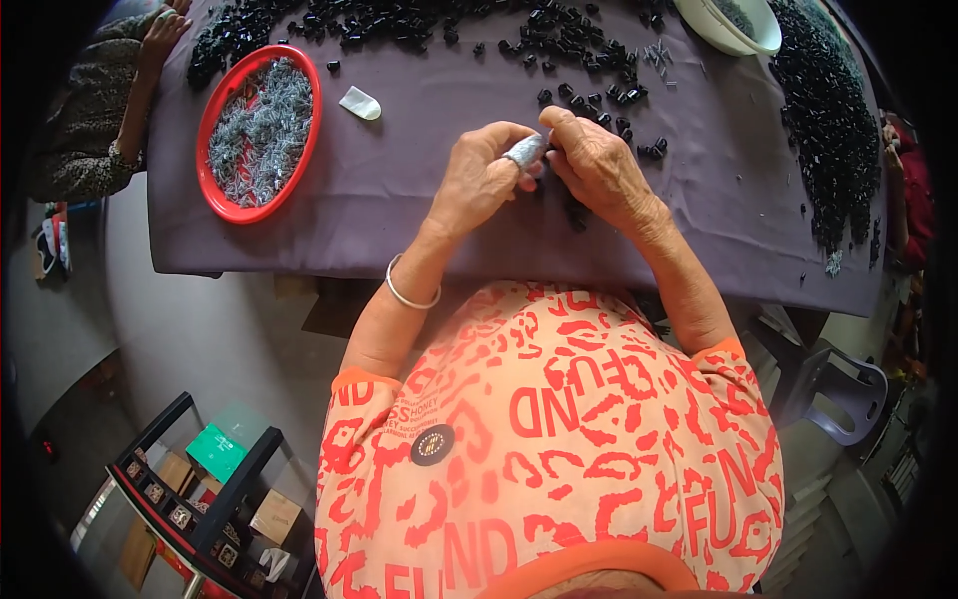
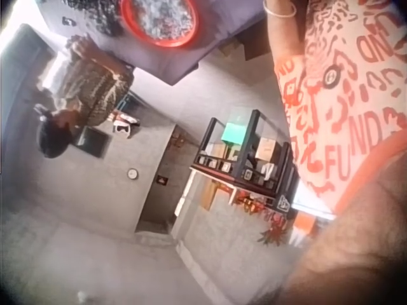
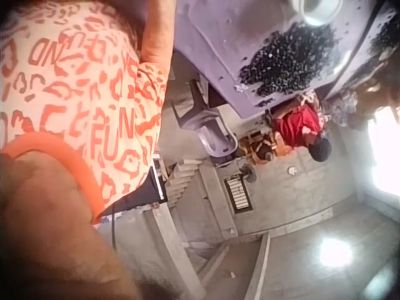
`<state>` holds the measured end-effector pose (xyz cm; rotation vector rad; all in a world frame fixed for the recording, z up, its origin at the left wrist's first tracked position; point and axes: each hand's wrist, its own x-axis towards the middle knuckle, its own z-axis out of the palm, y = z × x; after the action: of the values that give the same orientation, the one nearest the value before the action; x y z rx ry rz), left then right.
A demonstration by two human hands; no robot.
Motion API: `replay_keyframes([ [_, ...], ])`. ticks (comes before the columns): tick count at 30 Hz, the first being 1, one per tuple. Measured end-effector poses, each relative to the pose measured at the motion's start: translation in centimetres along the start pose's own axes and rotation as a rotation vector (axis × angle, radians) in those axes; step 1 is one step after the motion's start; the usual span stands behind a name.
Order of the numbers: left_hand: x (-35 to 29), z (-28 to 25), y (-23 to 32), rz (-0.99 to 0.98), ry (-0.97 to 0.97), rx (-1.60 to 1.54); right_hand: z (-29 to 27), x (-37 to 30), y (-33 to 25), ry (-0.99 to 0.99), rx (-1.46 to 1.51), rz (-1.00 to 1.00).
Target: The person assembles components by picking up plastic parts and metal pins, inserting the metal pins into the plastic parts by hand, and placing the assembled pieces onto the table.
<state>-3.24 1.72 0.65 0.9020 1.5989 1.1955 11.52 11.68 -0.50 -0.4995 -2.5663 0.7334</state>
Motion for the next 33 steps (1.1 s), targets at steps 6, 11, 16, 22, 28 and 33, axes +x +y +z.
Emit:
replay_keyframes([
  [6, 1.5, -0.5, 0.1, -0.257, -0.211, -0.189, -0.1, 0.0, 0.2, 0.0, 0.025, -0.011],
  [11, 1.8, -0.5, 1.3, -0.343, -0.224, -0.088, -0.5, -0.2, -0.2, -0.022, 0.104, 0.037],
  [16, 1.4, -1.1, 0.4, -0.319, -0.19, -0.155, -1.0, 0.7, -1.1, 0.089, 0.081, -0.051],
  [22, 1.2, -1.2, -2.6, 0.432, -0.092, 0.079, 3.0, 3.9, -2.5, 0.069, 0.297, -0.125],
  [28, 1.2, -2.4, -4.9, -0.003, -0.13, -0.037, 3.2, 4.1, -2.5, -0.069, 0.311, -0.049],
  [33, 1.1, -1.5, -3.9, 0.183, -0.074, 0.013, 2.9, 4.1, -2.5, -0.12, 0.32, -0.022],
])
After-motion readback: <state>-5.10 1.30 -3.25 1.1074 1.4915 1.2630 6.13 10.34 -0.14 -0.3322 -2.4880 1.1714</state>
